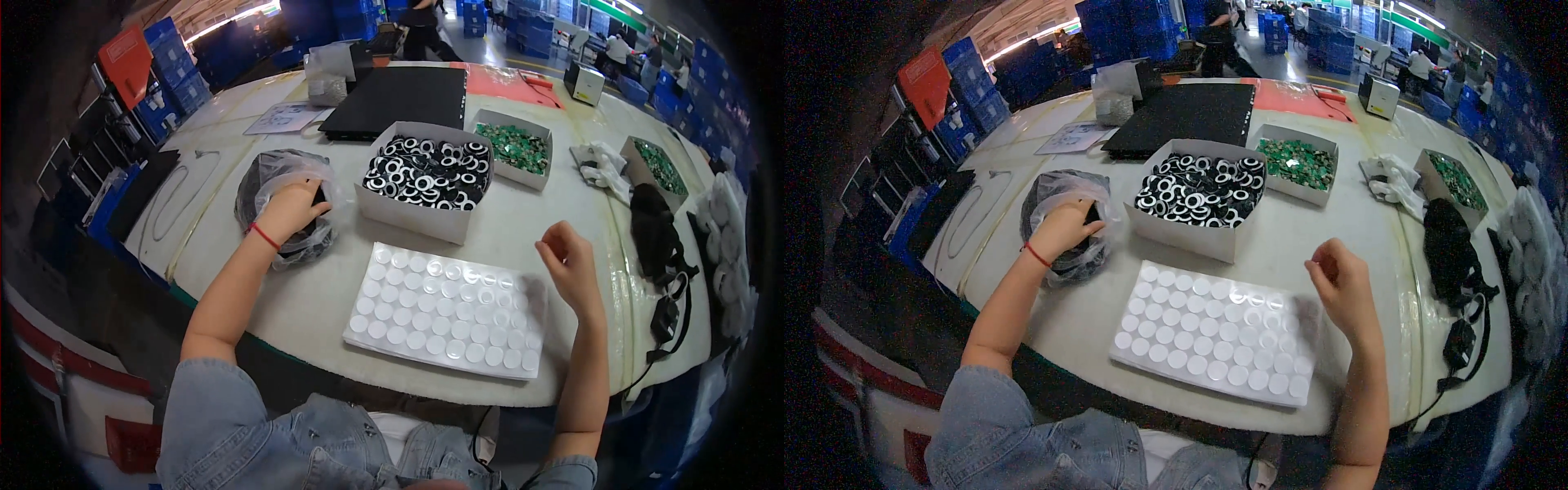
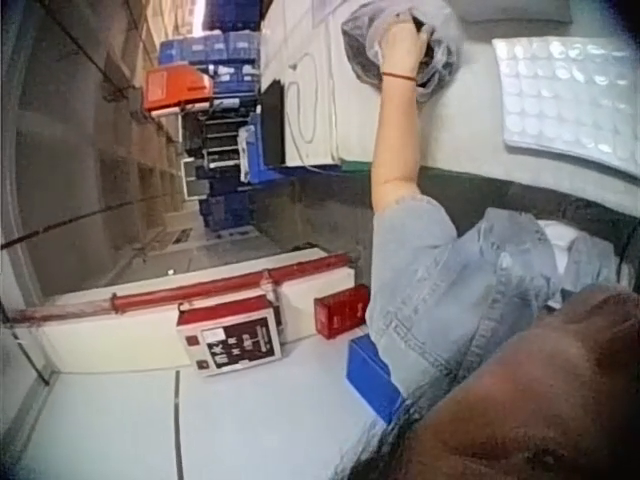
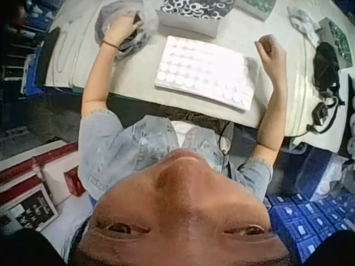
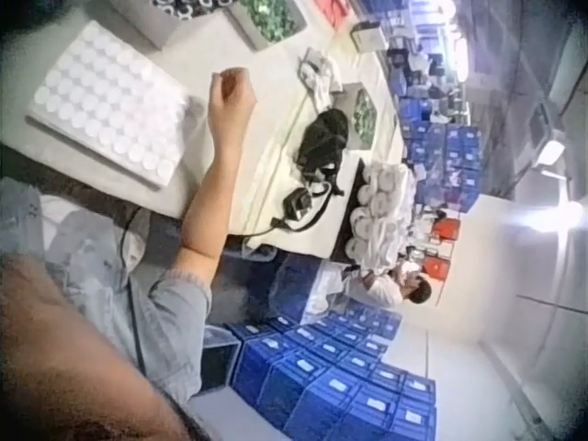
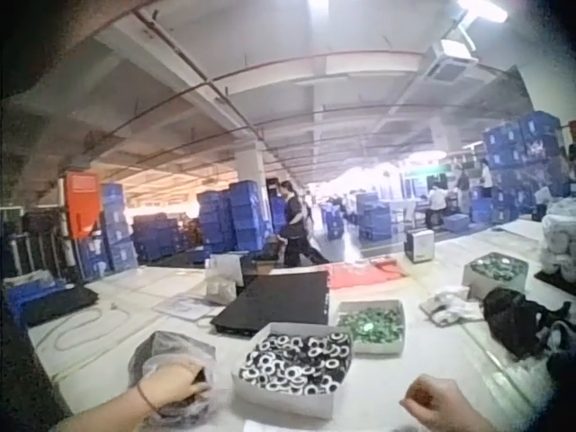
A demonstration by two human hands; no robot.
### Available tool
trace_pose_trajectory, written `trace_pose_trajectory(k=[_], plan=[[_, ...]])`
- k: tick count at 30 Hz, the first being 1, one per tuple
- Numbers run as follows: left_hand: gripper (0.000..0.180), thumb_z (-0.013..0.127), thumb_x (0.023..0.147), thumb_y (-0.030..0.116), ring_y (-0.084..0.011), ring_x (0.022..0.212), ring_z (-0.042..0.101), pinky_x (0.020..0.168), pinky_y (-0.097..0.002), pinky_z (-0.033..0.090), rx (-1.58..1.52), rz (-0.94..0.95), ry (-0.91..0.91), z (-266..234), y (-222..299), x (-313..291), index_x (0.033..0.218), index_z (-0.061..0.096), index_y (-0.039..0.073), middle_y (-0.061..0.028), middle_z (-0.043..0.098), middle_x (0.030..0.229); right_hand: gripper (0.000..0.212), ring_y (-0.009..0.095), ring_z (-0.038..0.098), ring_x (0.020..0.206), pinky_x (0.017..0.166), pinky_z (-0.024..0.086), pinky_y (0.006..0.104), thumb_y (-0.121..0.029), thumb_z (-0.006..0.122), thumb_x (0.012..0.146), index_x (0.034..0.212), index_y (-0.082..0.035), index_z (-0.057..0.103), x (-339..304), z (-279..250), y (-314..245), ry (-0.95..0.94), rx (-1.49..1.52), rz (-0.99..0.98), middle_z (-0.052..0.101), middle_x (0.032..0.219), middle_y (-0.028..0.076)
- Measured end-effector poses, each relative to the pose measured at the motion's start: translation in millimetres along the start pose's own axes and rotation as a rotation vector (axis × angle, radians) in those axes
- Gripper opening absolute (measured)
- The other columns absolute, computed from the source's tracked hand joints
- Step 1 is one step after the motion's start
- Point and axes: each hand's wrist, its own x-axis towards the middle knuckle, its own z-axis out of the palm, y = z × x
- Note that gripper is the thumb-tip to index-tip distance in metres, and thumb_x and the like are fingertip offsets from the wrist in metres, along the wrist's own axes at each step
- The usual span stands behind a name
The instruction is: The person assembles small circular components by applying white rings to them by hand, then organizes the assembled components in a white grid tray.
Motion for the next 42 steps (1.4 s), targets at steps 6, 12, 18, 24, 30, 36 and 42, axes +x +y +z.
trace_pose_trajectory(k=[6,12,18,24,30,36,42], plan=[[0.049,0.066,0.077,0.037,-0.0385,0.109,0.053,0.085,-0.0466,0.046,0.374,-0.142,0.100,34,17,1,0.108,0.060,0.000,-0.0195,0.057,0.117,0.012,0.021,0.054,0.058,0.057,0.045,0.0313,-0.003,0.064,0.082,0.084,0.002,0.052,-1,2,-1,-0.122,-0.187,-0.039,0.057,0.069,0.013],[0.028,0.058,0.083,0.028,-0.0335,0.069,0.064,0.062,-0.0455,0.052,0.261,-0.147,0.225,27,6,10,0.076,0.065,0.002,-0.0195,0.063,0.068,0.011,0.032,0.058,0.067,0.062,0.046,0.0376,-0.003,0.062,0.080,0.083,0.001,0.053,-5,4,1,-0.165,-0.250,-0.121,0.060,0.076,0.017],[0.026,0.052,0.088,0.027,-0.0398,0.086,0.062,0.077,-0.0482,0.049,0.124,-0.182,0.314,0,-21,28,0.085,0.067,0.006,-0.0218,0.064,0.092,0.012,0.033,0.057,0.067,0.063,0.046,0.0388,-0.005,0.062,0.079,0.081,0.000,0.052,-7,4,-1,-0.239,-0.261,-0.104,0.058,0.074,0.016],[0.030,0.051,0.087,0.028,-0.0382,0.094,0.060,0.085,-0.0457,0.047,0.029,-0.301,0.085,-21,-30,36,0.092,0.067,0.004,-0.0220,0.064,0.100,0.012,0.033,0.058,0.068,0.063,0.046,0.0393,-0.007,0.062,0.079,0.081,-0.001,0.052,-9,6,-2,-0.281,-0.332,-0.104,0.059,0.076,0.016],[0.033,0.053,0.088,0.031,-0.0389,0.081,0.062,0.075,-0.0469,0.049,0.335,-0.057,0.233,0,-42,15,0.083,0.066,0.001,-0.0225,0.063,0.086,0.013,0.034,0.059,0.071,0.065,0.047,0.0404,-0.009,0.064,0.078,0.081,-0.001,0.053,-13,8,-3,-0.316,-0.323,-0.070,0.059,0.077,0.016],[0.022,0.060,0.084,0.018,-0.0403,0.069,0.058,0.060,-0.0429,0.044,-0.102,-0.042,0.060,-59,12,-30,0.077,0.062,-0.003,-0.0224,0.061,0.075,0.013,0.034,0.059,0.072,0.066,0.047,0.0403,-0.008,0.063,0.078,0.081,-0.001,0.053,-12,6,2,-0.302,-0.325,-0.024,0.059,0.077,0.017],[0.035,0.057,0.092,0.023,-0.0142,0.048,0.047,0.047,-0.0310,0.034,-0.185,-0.153,0.046,-121,63,-50,0.068,0.054,-0.002,-0.0102,0.048,0.053,0.012,0.033,0.057,0.066,0.061,0.045,0.0394,-0.007,0.063,0.079,0.080,0.000,0.053,-2,4,4,-0.269,-0.320,-0.114,0.059,0.073,0.017]])
